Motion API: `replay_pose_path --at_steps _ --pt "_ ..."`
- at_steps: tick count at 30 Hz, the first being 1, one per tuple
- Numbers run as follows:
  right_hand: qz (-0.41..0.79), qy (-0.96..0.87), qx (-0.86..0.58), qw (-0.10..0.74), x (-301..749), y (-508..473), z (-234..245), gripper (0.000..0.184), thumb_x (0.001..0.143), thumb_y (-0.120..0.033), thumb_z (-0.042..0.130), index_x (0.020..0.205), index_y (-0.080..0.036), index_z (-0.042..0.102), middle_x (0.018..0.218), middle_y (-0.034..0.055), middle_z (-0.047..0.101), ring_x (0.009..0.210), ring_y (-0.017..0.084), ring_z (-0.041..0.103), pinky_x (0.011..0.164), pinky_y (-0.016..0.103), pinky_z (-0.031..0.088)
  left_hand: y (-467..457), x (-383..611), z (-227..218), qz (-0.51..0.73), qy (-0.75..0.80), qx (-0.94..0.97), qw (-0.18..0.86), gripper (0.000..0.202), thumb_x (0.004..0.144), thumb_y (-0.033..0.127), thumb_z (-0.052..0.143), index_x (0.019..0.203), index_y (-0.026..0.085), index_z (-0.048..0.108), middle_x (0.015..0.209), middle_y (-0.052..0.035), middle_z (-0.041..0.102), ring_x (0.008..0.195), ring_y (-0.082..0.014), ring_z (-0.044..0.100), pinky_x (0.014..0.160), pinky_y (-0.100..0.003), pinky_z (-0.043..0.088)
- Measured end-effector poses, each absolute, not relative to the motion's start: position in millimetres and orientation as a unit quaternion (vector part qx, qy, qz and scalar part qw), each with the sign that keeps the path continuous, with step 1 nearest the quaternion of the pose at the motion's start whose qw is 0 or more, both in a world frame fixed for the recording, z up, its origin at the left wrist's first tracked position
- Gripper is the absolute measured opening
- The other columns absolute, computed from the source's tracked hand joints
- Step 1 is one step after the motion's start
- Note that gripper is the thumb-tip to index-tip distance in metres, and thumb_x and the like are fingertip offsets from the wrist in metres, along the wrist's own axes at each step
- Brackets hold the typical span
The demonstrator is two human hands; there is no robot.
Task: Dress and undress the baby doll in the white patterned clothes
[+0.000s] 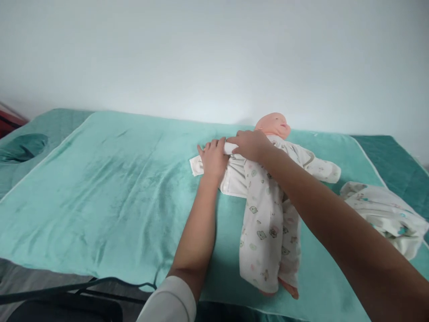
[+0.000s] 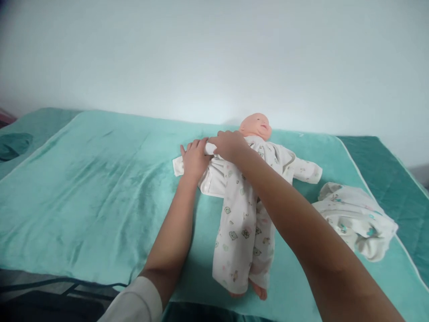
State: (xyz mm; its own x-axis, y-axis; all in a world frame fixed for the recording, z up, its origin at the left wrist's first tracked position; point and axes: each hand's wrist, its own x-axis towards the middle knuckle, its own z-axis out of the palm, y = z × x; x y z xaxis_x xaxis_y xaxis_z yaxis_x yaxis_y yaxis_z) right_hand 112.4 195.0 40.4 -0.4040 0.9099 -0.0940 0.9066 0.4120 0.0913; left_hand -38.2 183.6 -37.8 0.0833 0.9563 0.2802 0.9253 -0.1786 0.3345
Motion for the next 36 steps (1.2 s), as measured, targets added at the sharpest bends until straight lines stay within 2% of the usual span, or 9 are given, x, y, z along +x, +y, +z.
replay_pose_path --at_steps 6,11,14,16,18,23,26,31,36 --pt "-0.039 0.826 0.562 -0.013 119.0 185.5 47.5 0.043 0.100 -0.040 0.055 0.139 -0.024 0.060 0.132 0.0127 0.066 0.119 0.032 0.060 0.090 0.043 0.050 185.5 -36.4 -40.9 0.171 0.674 0.718 0.031 0.032 0.099 0.024 0.045 0.127 0.027 0.059 0.131 -0.0102 0.065 0.128 -0.0300 0.055 0.121 -0.059 0.031" --pt "-0.059 0.745 0.612 -0.260 179.5 153.3 33.2 0.041 0.104 -0.043 0.043 0.133 -0.024 0.064 0.138 0.0091 0.066 0.129 0.028 0.057 0.107 0.046 0.045 187.9 -43.4 -42.1 0.168 0.712 0.681 0.012 0.035 0.096 0.018 0.041 0.125 0.026 0.060 0.131 -0.0110 0.065 0.127 -0.0316 0.055 0.118 -0.061 0.035" --pt "0.003 0.654 0.668 -0.355 225.2 125.1 -4.5 0.041 0.101 -0.041 0.044 0.128 -0.020 0.065 0.129 0.0133 0.068 0.123 0.030 0.059 0.107 0.048 0.045 187.7 -43.3 -41.6 0.166 0.728 0.665 0.014 0.037 0.094 0.019 0.044 0.127 0.025 0.058 0.133 -0.0121 0.064 0.127 -0.0322 0.056 0.118 -0.063 0.035" --pt "0.027 0.613 0.710 -0.345 245.7 107.6 -31.7 0.042 0.096 -0.041 0.051 0.129 -0.019 0.065 0.126 0.0151 0.069 0.121 0.033 0.058 0.107 0.052 0.044 186.3 -40.4 -40.2 0.157 0.737 0.657 0.016 0.039 0.093 0.018 0.044 0.129 0.024 0.058 0.134 -0.0132 0.063 0.129 -0.0330 0.055 0.119 -0.066 0.032" --pt "0.045 0.594 0.737 -0.319 255.1 96.2 -50.8 0.047 0.092 -0.038 0.055 0.134 -0.019 0.061 0.137 0.0148 0.064 0.128 0.035 0.053 0.113 0.057 0.037 184.2 -36.4 -38.5 0.147 0.743 0.653 0.012 0.044 0.092 0.016 0.044 0.134 0.023 0.055 0.139 -0.0149 0.060 0.133 -0.0344 0.052 0.120 -0.071 0.027" --pt "0.035 0.586 0.757 -0.287 258.1 98.9 -53.9 0.050 0.087 -0.028 0.052 0.135 -0.017 0.061 0.136 0.0155 0.065 0.126 0.036 0.054 0.112 0.055 0.036 175.7 -31.3 -29.9 0.150 0.705 0.693 -0.014 0.070 0.087 0.009 0.045 0.154 0.025 0.038 0.161 -0.0162 0.042 0.152 -0.0347 0.034 0.121 -0.077 0.018" --pt "0.010 0.576 0.756 -0.310 267.8 105.4 -48.8 0.051 0.085 -0.025 0.050 0.133 -0.016 0.062 0.131 0.0153 0.067 0.121 0.035 0.058 0.107 0.051 0.041 165.4 -26.9 -15.3 0.177 0.651 0.738 0.002 0.070 0.085 0.006 0.042 0.151 0.030 0.045 0.161 -0.0090 0.045 0.156 -0.0295 0.030 0.126 -0.069 0.021" --pt "-0.013 0.512 0.781 -0.359 283.4 108.5 -51.1 0.048 0.085 -0.026 0.048 0.129 -0.014 0.063 0.127 0.0174 0.069 0.116 0.034 0.060 0.104 0.050 0.041 140.2 8.6 22.3 0.210 0.527 0.813 0.134 0.051 0.098 0.019 0.030 0.137 0.033 0.060 0.150 0.0011 0.058 0.142 -0.0159 0.050 0.122 -0.036 0.041" --pt "-0.038 0.482 0.810 -0.332 281.8 110.1 -50.4 0.041 0.091 -0.038 0.051 0.122 -0.018 0.068 0.124 0.0161 0.070 0.119 0.035 0.057 0.113 0.057 0.028 142.2 74.4 43.8 0.122 0.377 0.913 0.099 0.042 0.102 0.024 0.035 0.127 0.027 0.068 0.137 -0.0033 0.067 0.134 -0.0204 0.056 0.125 -0.041 0.033"
